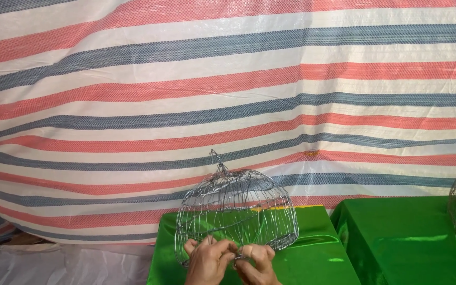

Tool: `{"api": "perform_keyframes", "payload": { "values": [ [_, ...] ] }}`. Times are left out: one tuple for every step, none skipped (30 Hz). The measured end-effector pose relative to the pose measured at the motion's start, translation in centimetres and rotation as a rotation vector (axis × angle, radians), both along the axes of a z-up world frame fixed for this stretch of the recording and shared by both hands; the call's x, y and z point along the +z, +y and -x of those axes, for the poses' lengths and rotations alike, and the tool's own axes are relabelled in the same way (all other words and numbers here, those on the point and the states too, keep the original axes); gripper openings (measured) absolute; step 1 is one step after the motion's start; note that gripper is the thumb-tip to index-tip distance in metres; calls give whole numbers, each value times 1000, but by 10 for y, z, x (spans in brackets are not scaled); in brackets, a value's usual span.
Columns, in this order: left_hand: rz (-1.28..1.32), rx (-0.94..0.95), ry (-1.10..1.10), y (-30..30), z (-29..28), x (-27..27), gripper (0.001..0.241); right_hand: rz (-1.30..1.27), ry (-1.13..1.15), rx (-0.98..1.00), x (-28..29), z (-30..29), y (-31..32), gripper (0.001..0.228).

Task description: Constructing and shaping a wire base for a birdcage using hands and pliers.

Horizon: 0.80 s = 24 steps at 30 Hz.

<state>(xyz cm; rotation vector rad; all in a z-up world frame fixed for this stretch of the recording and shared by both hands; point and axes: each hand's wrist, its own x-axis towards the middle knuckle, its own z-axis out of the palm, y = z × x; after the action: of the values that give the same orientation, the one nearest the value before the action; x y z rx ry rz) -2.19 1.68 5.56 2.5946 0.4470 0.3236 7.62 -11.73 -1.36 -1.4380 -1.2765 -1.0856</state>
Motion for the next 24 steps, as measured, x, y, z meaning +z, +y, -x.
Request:
{"api": "perform_keyframes", "payload": {
  "values": [
    [0,3,-1,2,-1,0,13,0,-1,3,-9,3,1,22],
    [0,37,43,4,-2,0,8,5,-4,-90,-18,5,2,20],
    [2,70,90,5,-1,-1,20,11,-5,-184,-29,10,3,28],
    [3,73,92,3,-2,0,20,13,-4,-182,-27,16,8,28],
    [-28,89,80,0,-2,0,19,-31,25,-264,-24,23,13,22],
    [-60,106,69,-2,-3,1,17,-74,54,-346,-22,29,18,17],
    [-58,103,72,-2,-3,-2,17,-71,57,-349,-11,35,18,17],
    [-65,125,51,-2,-4,-5,16,-77,86,-354,0,40,18,20],
    [-73,145,30,-1,-4,-8,14,-85,115,-360,12,46,19,23],
    [-72,142,33,-3,-4,-6,14,-84,118,-363,12,48,16,23],
    [-80,164,71,-4,-5,-4,14,-53,157,-354,13,50,14,23],
    [-88,186,109,-5,-5,-2,14,-22,195,-344,15,51,13,23],
    [-87,185,108,-6,-5,1,14,-21,194,-346,13,50,13,23],
    [-75,178,115,-7,-5,4,14,-40,192,-285,12,48,14,25],
    [-61,173,121,-9,-5,7,14,-58,189,-223,9,46,14,30],
    [-59,172,119,-10,-6,4,14,-57,187,-223,-15,44,16,30],
    [-80,163,116,-12,-6,2,16,-104,366,-186,-39,41,18,23],
    [-101,153,113,-13,-6,0,18,-151,545,-148,-63,39,20,50],
    [-99,155,112,-13,-7,-1,18,-149,543,-145,-65,36,18,50],
    [-95,147,127,-12,-7,-1,18,-87,554,-110,-67,32,15,50],
    [-90,141,144,-12,-8,-3,19,-23,564,-73,-70,29,12,51],
    [-87,146,143,-13,-6,3,19,-19,563,-69,-60,31,7,51],
    [-57,129,174,-14,-4,10,19,59,609,63,-48,33,3,45],
    [-27,111,205,-15,-2,17,22,137,653,196,-37,35,-2,40]
  ]
}}
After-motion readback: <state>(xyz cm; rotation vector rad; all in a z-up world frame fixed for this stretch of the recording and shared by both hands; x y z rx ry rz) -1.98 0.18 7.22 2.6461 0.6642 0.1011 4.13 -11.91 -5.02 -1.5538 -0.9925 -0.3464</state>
